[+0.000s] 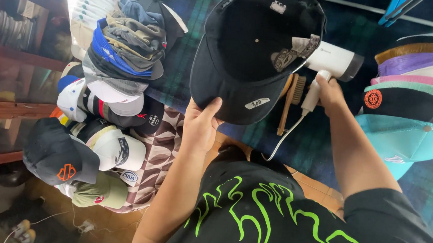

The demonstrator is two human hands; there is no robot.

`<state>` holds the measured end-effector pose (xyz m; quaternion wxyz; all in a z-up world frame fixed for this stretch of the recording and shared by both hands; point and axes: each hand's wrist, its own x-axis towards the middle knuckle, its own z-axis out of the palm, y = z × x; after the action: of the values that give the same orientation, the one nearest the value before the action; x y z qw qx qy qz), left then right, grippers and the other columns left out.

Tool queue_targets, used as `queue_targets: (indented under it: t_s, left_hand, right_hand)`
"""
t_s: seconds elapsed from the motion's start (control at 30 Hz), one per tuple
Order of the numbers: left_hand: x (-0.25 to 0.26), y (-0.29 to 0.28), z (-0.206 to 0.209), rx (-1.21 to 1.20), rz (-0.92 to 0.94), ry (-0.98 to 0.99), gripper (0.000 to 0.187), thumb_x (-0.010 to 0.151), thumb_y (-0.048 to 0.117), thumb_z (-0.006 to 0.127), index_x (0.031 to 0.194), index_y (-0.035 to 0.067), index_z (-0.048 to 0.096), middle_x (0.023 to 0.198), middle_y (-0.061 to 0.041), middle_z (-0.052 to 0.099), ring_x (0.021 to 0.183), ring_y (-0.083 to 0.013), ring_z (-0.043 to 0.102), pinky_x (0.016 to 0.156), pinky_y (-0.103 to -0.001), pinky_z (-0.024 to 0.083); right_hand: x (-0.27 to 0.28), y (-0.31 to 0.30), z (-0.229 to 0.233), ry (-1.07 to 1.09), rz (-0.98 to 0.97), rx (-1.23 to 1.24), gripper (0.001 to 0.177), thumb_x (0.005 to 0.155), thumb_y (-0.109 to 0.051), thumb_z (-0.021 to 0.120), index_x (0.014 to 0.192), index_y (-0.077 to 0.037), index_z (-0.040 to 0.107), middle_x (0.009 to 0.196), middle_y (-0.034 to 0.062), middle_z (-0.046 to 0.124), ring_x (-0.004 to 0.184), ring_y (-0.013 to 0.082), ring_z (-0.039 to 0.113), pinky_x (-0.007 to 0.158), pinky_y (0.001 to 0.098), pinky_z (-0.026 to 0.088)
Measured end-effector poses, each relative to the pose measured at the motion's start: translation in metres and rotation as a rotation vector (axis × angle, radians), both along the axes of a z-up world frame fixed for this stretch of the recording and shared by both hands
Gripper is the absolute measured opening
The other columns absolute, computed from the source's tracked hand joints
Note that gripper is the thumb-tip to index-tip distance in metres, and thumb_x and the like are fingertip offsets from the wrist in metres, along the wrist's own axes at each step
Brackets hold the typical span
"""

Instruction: The person is cleaning and steaming baseball caps to restore their shape, using a brush and a handheld steamer.

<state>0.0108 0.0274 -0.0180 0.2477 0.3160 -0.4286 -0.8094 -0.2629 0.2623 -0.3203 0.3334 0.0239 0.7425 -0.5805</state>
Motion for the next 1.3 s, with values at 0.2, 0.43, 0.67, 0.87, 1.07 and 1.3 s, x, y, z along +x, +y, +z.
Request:
queue_targets:
  t_s: [0.2,0.43,0.67,0.87,1.07,1.3]
  left_hand:
    - [0.006,-0.011,-0.003,-0.219,0.014,-0.024,0.019,0.099,0.004,0.065,0.117,0.010,0.064,0.098,-0.009,0.073,0.098,-0.0279,0.075,0.082,-0.053,0.064]
    - [-0.019,-0.012,0.026,-0.334,-0.015,0.106,0.019,0.098,0.002,0.067,0.116,0.009,0.069,0.102,-0.009,0.075,0.097,-0.0186,0.071,0.085,-0.048,0.065]
    - [-0.036,0.009,0.050,-0.515,-0.352,0.017,0.022,0.103,0.026,0.063,0.117,0.010,0.067,0.102,0.005,0.064,0.099,-0.0081,0.058,0.091,-0.025,0.047]
    - [-0.049,0.008,0.043,-0.481,-0.251,0.274,0.023,0.105,0.012,0.065,0.128,0.009,0.070,0.112,-0.005,0.073,0.111,-0.0112,0.062,0.104,-0.038,0.054]
    - [-0.039,-0.025,0.037,-0.407,-0.191,0.262,0.018,0.106,0.013,0.061,0.120,0.007,0.071,0.101,-0.006,0.074,0.100,-0.0119,0.067,0.096,-0.039,0.060]
    - [-0.051,-0.078,-0.005,-0.484,-0.296,0.302,0.023,0.105,0.016,0.062,0.124,0.006,0.071,0.109,-0.008,0.074,0.103,-0.0121,0.064,0.095,-0.038,0.057]
  right_hand:
    - [0.082,0.007,0.154,0.139,-0.200,-0.235,0.058,0.111,-0.021,0.054,0.159,-0.002,0.027,0.159,0.0305,0.027,0.147,0.0514,0.031,0.113,0.0678,0.036]
    - [0.057,0.007,0.264,0.502,-0.016,-0.731,0.041,0.121,-0.020,0.036,0.161,-0.013,0.027,0.165,0.0155,0.031,0.149,0.0344,0.040,0.121,0.0597,0.039]
    - [0.071,-0.024,0.321,0.377,0.202,-0.770,0.056,0.112,-0.020,0.047,0.161,-0.014,0.023,0.166,0.0187,0.033,0.144,0.0329,0.048,0.115,0.0450,0.042]
    - [0.100,-0.065,0.323,0.407,0.257,-0.661,0.051,0.109,-0.013,0.054,0.157,-0.005,0.037,0.160,0.0220,0.042,0.138,0.0396,0.052,0.104,0.0516,0.053]
    - [0.085,-0.045,0.382,0.808,0.223,-0.319,0.029,0.105,-0.005,0.057,0.134,0.000,0.063,0.122,0.0210,0.067,0.115,0.0337,0.070,0.088,0.0460,0.062]
    - [0.050,-0.096,0.311,0.628,0.477,-0.285,0.057,0.116,-0.028,0.032,0.162,0.002,0.020,0.168,0.0278,0.016,0.155,0.0376,0.010,0.127,0.0542,0.011]
